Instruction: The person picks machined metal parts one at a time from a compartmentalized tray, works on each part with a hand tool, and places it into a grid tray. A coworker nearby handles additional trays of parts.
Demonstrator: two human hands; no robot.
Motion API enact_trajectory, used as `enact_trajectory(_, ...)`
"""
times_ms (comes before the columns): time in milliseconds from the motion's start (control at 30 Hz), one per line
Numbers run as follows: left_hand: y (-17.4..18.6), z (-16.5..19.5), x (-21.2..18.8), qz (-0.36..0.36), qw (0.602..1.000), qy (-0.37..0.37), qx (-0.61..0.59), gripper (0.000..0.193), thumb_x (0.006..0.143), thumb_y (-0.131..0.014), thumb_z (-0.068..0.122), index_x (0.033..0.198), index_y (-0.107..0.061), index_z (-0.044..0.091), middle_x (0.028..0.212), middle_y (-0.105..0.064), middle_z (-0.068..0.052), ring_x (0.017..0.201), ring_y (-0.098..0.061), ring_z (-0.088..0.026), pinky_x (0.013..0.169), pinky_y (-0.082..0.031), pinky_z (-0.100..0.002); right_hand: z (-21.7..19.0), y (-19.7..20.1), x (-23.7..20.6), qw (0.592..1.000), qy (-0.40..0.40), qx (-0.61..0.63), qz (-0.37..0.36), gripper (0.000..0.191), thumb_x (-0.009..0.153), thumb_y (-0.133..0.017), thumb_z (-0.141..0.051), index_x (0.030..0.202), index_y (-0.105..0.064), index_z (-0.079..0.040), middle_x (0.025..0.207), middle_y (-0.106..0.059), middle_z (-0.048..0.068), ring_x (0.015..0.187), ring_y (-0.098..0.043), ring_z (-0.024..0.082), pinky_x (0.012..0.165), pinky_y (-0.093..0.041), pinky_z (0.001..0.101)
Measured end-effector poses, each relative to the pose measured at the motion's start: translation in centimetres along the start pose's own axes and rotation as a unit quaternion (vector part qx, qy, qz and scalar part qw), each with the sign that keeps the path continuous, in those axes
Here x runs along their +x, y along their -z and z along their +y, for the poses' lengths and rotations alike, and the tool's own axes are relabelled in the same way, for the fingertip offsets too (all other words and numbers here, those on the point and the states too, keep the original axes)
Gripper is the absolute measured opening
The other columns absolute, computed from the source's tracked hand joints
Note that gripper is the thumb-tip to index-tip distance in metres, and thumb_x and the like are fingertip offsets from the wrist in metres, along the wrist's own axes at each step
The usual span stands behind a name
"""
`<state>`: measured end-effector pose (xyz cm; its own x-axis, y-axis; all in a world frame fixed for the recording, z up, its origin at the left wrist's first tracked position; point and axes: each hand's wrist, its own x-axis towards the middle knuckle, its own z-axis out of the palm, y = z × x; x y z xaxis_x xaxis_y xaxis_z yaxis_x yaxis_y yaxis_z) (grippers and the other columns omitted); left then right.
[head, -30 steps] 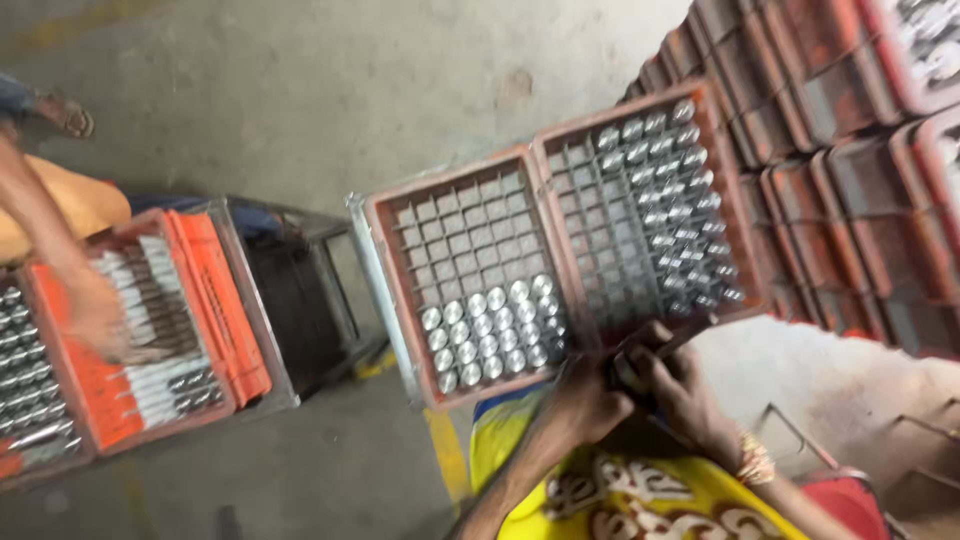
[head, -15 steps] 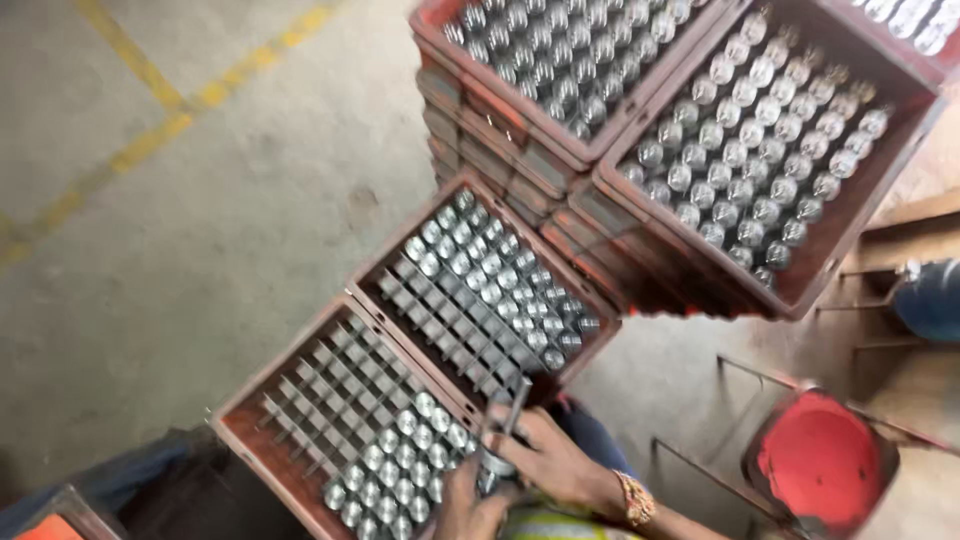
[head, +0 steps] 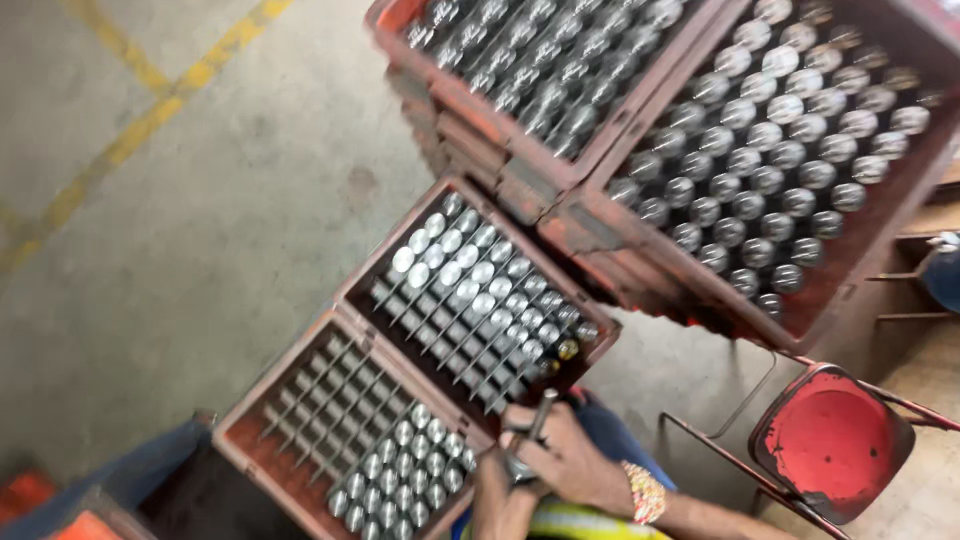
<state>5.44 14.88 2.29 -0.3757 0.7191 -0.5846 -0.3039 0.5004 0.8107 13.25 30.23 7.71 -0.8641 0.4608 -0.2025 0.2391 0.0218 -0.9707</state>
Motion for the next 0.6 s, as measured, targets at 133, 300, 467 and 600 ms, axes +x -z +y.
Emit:
enact_trajectory(133,-0.7,3.6,-0.5,-0.03,0.996,0.076,-0.022,0.043,0.061,-0.078,0.011,0.103,-0.074,0.002,0.095,-0.078,-0.01,0.089,-0.072,-0.021,0.082,-0.056,-0.035,2.4,-0.5,-0.9,0.988,-0.12,0.096,-0.027,0.024,0.093,-0.061,-0.017,0.073,-0.053,-0.006,0.062,-0.045,-0.003,0.061,-0.042,0.007,0.051,-0.038,0.0289)
enact_trajectory(300,1.6,6.6,-2.1,0.028,0.993,0.036,0.112,0.038,0.07,-0.079,0.015,0.104,-0.071,0.0,0.084,-0.074,-0.018,0.079,-0.075,-0.03,0.075,-0.058,-0.039,3.5,-2.1,0.2,0.975,-0.146,0.168,-0.014,0.014,0.089,-0.059,-0.017,0.08,-0.058,-0.006,0.073,-0.053,-0.005,0.068,-0.051,0.006,0.058,-0.042,0.0241)
enact_trajectory(467,4.3,6.2,-5.5,0.061,0.98,-0.054,0.18,0.045,0.073,-0.079,0.017,0.113,-0.069,-0.001,0.081,-0.071,-0.024,0.081,-0.072,-0.038,0.072,-0.057,-0.046,3.4,-4.5,-0.2,0.983,-0.106,0.138,0.058,0.016,0.092,-0.059,-0.014,0.082,-0.062,-0.002,0.074,-0.057,-0.002,0.066,-0.05,0.007,0.058,-0.04,0.0236)
enact_trajectory(600,5.4,6.2,-6.7,0.042,0.975,-0.055,0.212,0.056,0.073,-0.083,0.021,0.119,-0.064,-0.004,0.075,-0.07,-0.022,0.072,-0.072,-0.036,0.07,-0.057,-0.045,2.6,-6.0,-0.7,0.982,-0.106,0.128,0.084,0.019,0.095,-0.061,-0.013,0.082,-0.062,0.001,0.074,-0.055,0.0,0.066,-0.047,0.008,0.058,-0.038,0.0248)
